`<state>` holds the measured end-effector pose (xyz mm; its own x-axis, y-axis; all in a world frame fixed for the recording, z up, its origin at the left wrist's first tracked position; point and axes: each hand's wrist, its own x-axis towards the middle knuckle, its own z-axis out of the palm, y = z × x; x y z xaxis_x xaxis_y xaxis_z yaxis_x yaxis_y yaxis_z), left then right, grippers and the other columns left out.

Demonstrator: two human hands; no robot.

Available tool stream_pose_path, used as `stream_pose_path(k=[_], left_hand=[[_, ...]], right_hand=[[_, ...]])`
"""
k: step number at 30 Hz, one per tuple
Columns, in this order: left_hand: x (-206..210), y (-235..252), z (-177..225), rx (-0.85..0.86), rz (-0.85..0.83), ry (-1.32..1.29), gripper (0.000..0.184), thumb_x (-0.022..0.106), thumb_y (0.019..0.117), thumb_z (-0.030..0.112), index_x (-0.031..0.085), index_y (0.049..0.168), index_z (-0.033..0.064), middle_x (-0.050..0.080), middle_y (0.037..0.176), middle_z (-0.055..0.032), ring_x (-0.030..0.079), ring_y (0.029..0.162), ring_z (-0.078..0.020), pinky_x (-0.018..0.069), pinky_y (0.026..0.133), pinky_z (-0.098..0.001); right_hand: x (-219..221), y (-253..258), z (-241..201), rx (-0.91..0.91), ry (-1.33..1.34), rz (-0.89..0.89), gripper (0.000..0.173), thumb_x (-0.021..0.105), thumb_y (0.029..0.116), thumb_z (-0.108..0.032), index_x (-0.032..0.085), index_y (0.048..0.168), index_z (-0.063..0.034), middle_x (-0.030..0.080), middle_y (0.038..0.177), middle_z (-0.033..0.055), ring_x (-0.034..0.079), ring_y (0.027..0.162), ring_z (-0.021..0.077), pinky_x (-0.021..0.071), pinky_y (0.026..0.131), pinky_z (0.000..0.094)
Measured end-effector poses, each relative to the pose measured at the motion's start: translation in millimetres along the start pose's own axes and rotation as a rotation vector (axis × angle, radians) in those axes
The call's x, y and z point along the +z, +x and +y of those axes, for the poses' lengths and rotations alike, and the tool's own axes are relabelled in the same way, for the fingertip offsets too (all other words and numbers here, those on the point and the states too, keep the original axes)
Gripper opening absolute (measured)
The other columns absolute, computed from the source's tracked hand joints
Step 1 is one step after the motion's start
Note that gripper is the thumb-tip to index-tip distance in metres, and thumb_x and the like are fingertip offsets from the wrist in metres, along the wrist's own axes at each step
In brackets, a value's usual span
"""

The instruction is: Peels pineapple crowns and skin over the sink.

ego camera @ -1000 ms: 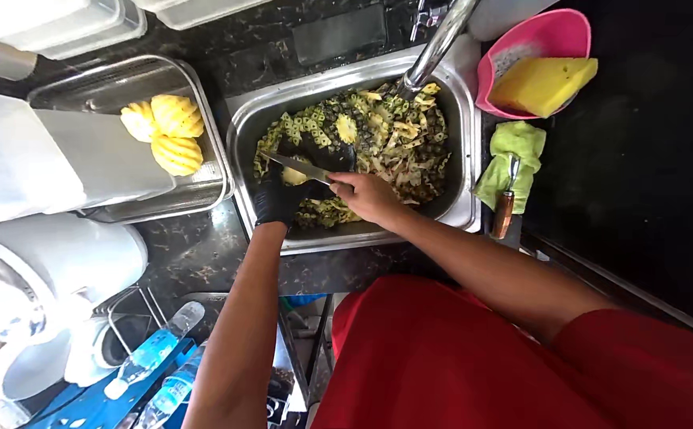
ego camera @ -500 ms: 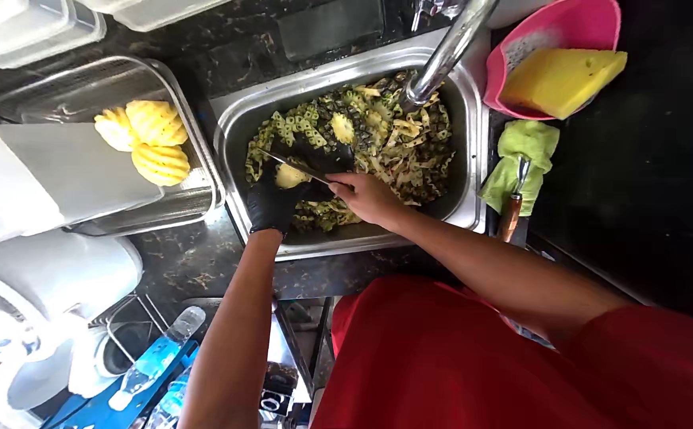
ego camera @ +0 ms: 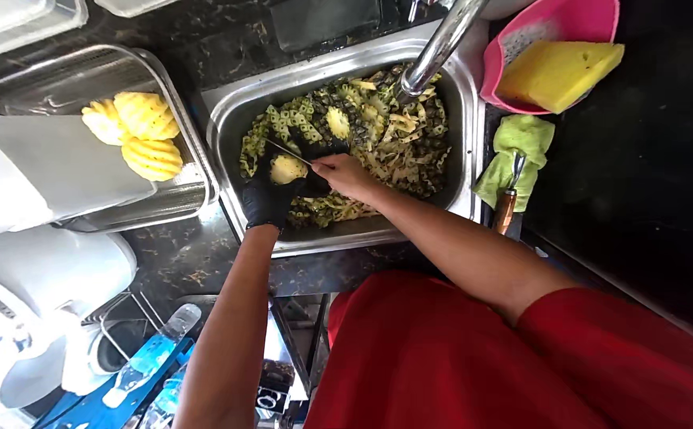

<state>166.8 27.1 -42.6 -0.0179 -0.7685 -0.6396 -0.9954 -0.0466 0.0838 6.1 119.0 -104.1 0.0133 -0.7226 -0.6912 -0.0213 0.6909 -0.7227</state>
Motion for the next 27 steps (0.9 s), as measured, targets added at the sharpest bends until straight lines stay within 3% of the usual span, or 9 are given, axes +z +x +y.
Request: stream_pose_path(k=[3, 9, 11, 12, 13, 16, 18, 22, 27], left_hand=[[-0.4, -1.1, -2.5, 0.021, 0.02, -0.011, 0.089, 0.086, 0.0748, 0.055, 0.049, 0.151, 0.0305, 0.068, 0.128, -0.0169, 0.065, 0.117, -0.0404, 0.0494, 0.097, -0.0676], [-0.4, -4.2, -6.0, 0.033, 0.014, -0.051, 0.086, 0.085, 0.0762, 0.054, 0.048, 0.151, 0.0326, 0.067, 0.129, -0.017, 0.064, 0.119, -0.04, 0.0492, 0.098, -0.067], [-3.6, -3.5, -8.5, 0.075, -0.017, -0.021, 0.087, 0.085, 0.0775, 0.049, 0.045, 0.153, 0.0329, 0.066, 0.132, -0.0171, 0.063, 0.119, -0.0421, 0.0488, 0.097, -0.0692], [-6.1, -1.1, -9.5, 0.113, -0.034, -0.011, 0.088, 0.086, 0.0778, 0.045, 0.044, 0.154, 0.0333, 0.064, 0.136, -0.0162, 0.062, 0.122, -0.0417, 0.0481, 0.098, -0.0696], [-7.6, 1.5, -11.8, 0.154, -0.048, 0.001, 0.089, 0.087, 0.0775, 0.042, 0.042, 0.155, 0.0333, 0.061, 0.14, -0.0146, 0.06, 0.126, -0.0399, 0.0467, 0.101, -0.0688], [-3.1, 0.9, -18.4, 0.213, -0.024, 0.024, 0.106, 0.091, 0.0725, 0.042, 0.032, 0.16, 0.0315, 0.051, 0.152, -0.0145, 0.053, 0.134, -0.0399, 0.0435, 0.106, -0.0688], [-2.8, -6.6, -11.3, 0.165, 0.029, 0.011, 0.122, 0.093, 0.0652, 0.051, 0.025, 0.163, 0.0254, 0.046, 0.153, -0.0186, 0.052, 0.134, -0.0422, 0.0456, 0.104, -0.0686], [2.6, -14.1, -7.3, 0.049, 0.06, 0.036, 0.099, 0.083, 0.0743, 0.062, 0.043, 0.155, 0.022, 0.061, 0.138, -0.0189, 0.061, 0.124, -0.0415, 0.0488, 0.098, -0.0685], [-0.1, -8.6, -0.5, 0.03, 0.038, 0.038, 0.082, 0.083, 0.0774, 0.056, 0.053, 0.147, 0.0232, 0.068, 0.126, -0.0191, 0.065, 0.116, -0.0417, 0.0508, 0.095, -0.0676]], right_hand=[[-2.0, -2.2, 1.5, 0.025, -0.016, -0.002, 0.039, 0.048, 0.1089, -0.041, 0.07, 0.134, -0.0204, 0.072, 0.121, 0.0084, 0.069, 0.104, 0.023, 0.0554, 0.091, 0.0508], [-46.7, -58.2, 32.8, 0.104, -0.24, -0.01, 0.041, 0.045, 0.1089, -0.045, 0.069, 0.135, -0.0239, 0.07, 0.131, 0.0068, 0.064, 0.125, 0.0256, 0.0483, 0.106, 0.0589], [-53.6, -66.7, 29.1, 0.112, -0.214, 0.01, 0.04, 0.047, 0.1091, -0.042, 0.069, 0.136, -0.0224, 0.073, 0.122, 0.0085, 0.07, 0.109, 0.0245, 0.0544, 0.095, 0.0551], [-53.8, -70.2, 25.1, 0.094, -0.156, 0.044, 0.04, 0.048, 0.1093, -0.041, 0.068, 0.136, -0.0202, 0.072, 0.108, 0.0114, 0.068, 0.087, 0.0241, 0.0561, 0.078, 0.0502], [-51.4, -73.4, 21.3, 0.067, -0.105, 0.079, 0.039, 0.048, 0.109, -0.042, 0.068, 0.135, -0.0208, 0.071, 0.1, 0.01, 0.065, 0.076, 0.0213, 0.055, 0.069, 0.0456], [-31.9, -78.6, 11.3, -0.024, -0.179, 0.131, 0.039, 0.049, 0.1062, -0.048, 0.066, 0.139, -0.0342, 0.073, 0.124, -0.0002, 0.07, 0.108, 0.02, 0.0554, 0.094, 0.0559], [-17.9, -74.3, 2.5, -0.045, -0.271, 0.161, 0.039, 0.049, 0.1053, -0.051, 0.063, 0.14, -0.0406, 0.072, 0.128, -0.0026, 0.069, 0.113, 0.0228, 0.0536, 0.094, 0.0608], [-1.2, -62.3, 0.1, -0.09, -0.343, 0.119, 0.041, 0.047, 0.1062, -0.05, 0.06, 0.144, -0.041, 0.071, 0.131, -0.0035, 0.069, 0.115, 0.024, 0.0539, 0.094, 0.06], [-2.8, -58.5, 6.2, -0.089, -0.316, 0.103, 0.041, 0.047, 0.1067, -0.05, 0.06, 0.145, -0.0401, 0.073, 0.126, -0.0014, 0.07, 0.111, 0.0227, 0.0552, 0.093, 0.0572]])
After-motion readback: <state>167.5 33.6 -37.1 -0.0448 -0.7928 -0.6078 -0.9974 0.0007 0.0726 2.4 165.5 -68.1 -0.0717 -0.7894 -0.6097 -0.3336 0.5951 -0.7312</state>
